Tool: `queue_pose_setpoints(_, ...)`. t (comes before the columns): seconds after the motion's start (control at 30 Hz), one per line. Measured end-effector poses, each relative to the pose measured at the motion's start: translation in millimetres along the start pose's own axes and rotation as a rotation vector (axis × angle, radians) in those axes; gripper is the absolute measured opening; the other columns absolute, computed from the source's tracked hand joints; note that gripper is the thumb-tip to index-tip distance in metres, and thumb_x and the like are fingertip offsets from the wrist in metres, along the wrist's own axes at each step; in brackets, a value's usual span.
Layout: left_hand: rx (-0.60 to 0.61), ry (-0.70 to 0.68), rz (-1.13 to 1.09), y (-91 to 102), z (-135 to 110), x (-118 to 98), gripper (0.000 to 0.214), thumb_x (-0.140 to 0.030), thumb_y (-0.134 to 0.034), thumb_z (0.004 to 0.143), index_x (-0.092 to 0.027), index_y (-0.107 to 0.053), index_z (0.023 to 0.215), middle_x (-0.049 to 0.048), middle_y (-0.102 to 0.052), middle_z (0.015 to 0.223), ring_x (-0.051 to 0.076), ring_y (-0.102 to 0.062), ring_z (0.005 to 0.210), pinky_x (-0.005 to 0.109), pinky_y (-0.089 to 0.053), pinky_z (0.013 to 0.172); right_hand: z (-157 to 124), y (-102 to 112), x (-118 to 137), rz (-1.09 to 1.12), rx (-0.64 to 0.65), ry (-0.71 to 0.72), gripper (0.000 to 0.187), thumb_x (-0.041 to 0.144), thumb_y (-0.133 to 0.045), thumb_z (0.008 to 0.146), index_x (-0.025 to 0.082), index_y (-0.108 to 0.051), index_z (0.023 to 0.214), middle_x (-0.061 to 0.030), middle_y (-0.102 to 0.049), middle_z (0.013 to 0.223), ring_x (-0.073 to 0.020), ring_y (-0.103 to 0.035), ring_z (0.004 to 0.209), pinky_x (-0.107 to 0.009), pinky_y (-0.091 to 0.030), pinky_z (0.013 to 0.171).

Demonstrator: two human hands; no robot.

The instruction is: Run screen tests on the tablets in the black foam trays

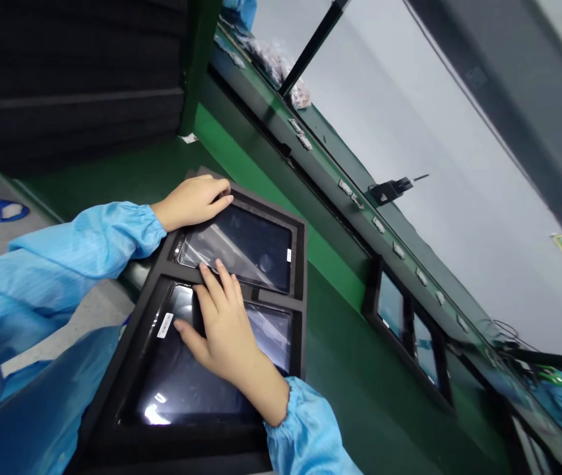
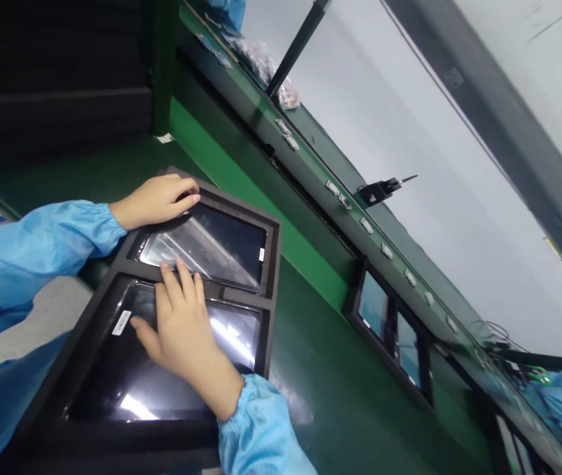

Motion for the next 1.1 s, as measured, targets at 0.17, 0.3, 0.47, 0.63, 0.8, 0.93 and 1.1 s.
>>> queue_pose_setpoints(0.17, 0.038, -0.016, 0.017, -0.9, -1, -2, 0.045, -0.049, -0.028, 0.095, -0.02, -0.061, 0.105, 0.0087, -0.063, 0.093, 0.027, -0.06, 0.096, 0.037, -0.045, 0.082, 1, 1, 5, 0.048, 0.025, -0.036, 0.057, 0.057, -0.06, 0.091, 0.01, -0.059, 0.123, -0.0203, -0.036, 0.16, -0.0384, -0.015, 0.155, -0.067, -0.026, 0.119)
queue_pose_setpoints(0.3, 0.042, -0.028, 0.01, -2.6, -3, -1, 0.047, -0.05, -0.03, 0.094, -0.018, -0.061, 0.108, 0.0103, -0.063, 0.094, 0.029, -0.059, 0.094, 0.036, -0.043, 0.076, 0, 2, 13, -0.052, 0.024, -0.053, 0.053, 0.058, -0.052, 0.096, 0.013, -0.058, 0.124, -0.0177, -0.033, 0.162, -0.0356, -0.014, 0.155, -0.064, -0.03, 0.118)
queue_pose_setpoints(0.47, 0.035, -0.043, 0.017, -7.0, -5, 3, 0.046, -0.05, -0.031, 0.093, -0.019, -0.062, 0.105, 0.0091, -0.065, 0.095, 0.029, -0.059, 0.094, 0.036, -0.041, 0.074, -1, 1, 17, -0.173, 0.011, -0.048, 0.051, 0.057, -0.047, 0.099, 0.013, -0.059, 0.123, -0.016, -0.035, 0.162, -0.0344, -0.016, 0.155, -0.06, -0.033, 0.119)
queue_pose_setpoints(0.63, 0.052, -0.046, 0.049, -5.1, -5, 0, 0.052, -0.053, -0.026, 0.094, -0.018, -0.062, 0.106, 0.0101, -0.066, 0.102, 0.028, -0.059, 0.098, 0.037, -0.045, 0.081, -7, 1, 11, -0.155, -0.059, -0.029, 0.058, 0.062, -0.048, 0.097, 0.011, -0.061, 0.12, -0.0178, -0.039, 0.159, -0.0385, -0.022, 0.152, -0.066, -0.025, 0.119)
queue_pose_setpoints(0.8, 0.049, -0.027, 0.06, -5.2, -2, -2, 0.053, -0.052, -0.022, 0.094, -0.02, -0.062, 0.106, 0.0084, -0.068, 0.103, 0.027, -0.06, 0.101, 0.038, -0.047, 0.086, -8, -3, -2, -0.087, -0.104, -0.042, 0.061, 0.065, -0.053, 0.093, 0.008, -0.063, 0.116, -0.0232, -0.044, 0.155, -0.0399, -0.027, 0.15, -0.068, -0.022, 0.119)
queue_pose_setpoints(0.93, 0.055, -0.027, 0.053, -5.0, -1, -2, 0.051, -0.05, -0.024, 0.094, -0.02, -0.063, 0.105, 0.008, -0.068, 0.101, 0.026, -0.061, 0.1, 0.037, -0.047, 0.086, -5, 1, -4, -0.058, -0.035, -0.042, 0.06, 0.062, -0.054, 0.094, 0.008, -0.061, 0.12, -0.0229, -0.041, 0.157, -0.0383, -0.025, 0.152, -0.067, -0.023, 0.12)
queue_pose_setpoints(1.1, 0.081, -0.023, 0.028, -1.3, -4, 0, 0.05, -0.05, -0.027, 0.093, -0.019, -0.063, 0.106, 0.01, -0.065, 0.099, 0.026, -0.058, 0.097, 0.038, -0.046, 0.085, -51, 21, -26, -0.048, 0.136, -0.169, 0.069, 0.057, -0.066, 0.089, 0.01, -0.054, 0.138, -0.0211, -0.026, 0.165, -0.039, -0.011, 0.156, -0.068, -0.023, 0.119)
Point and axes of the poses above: each hand's wrist, its own z-axis towards the middle knuckle, its own y-axis out of the back of the hand, x = y × z, the point moved 9 cm from there along z, towards the middle knuckle
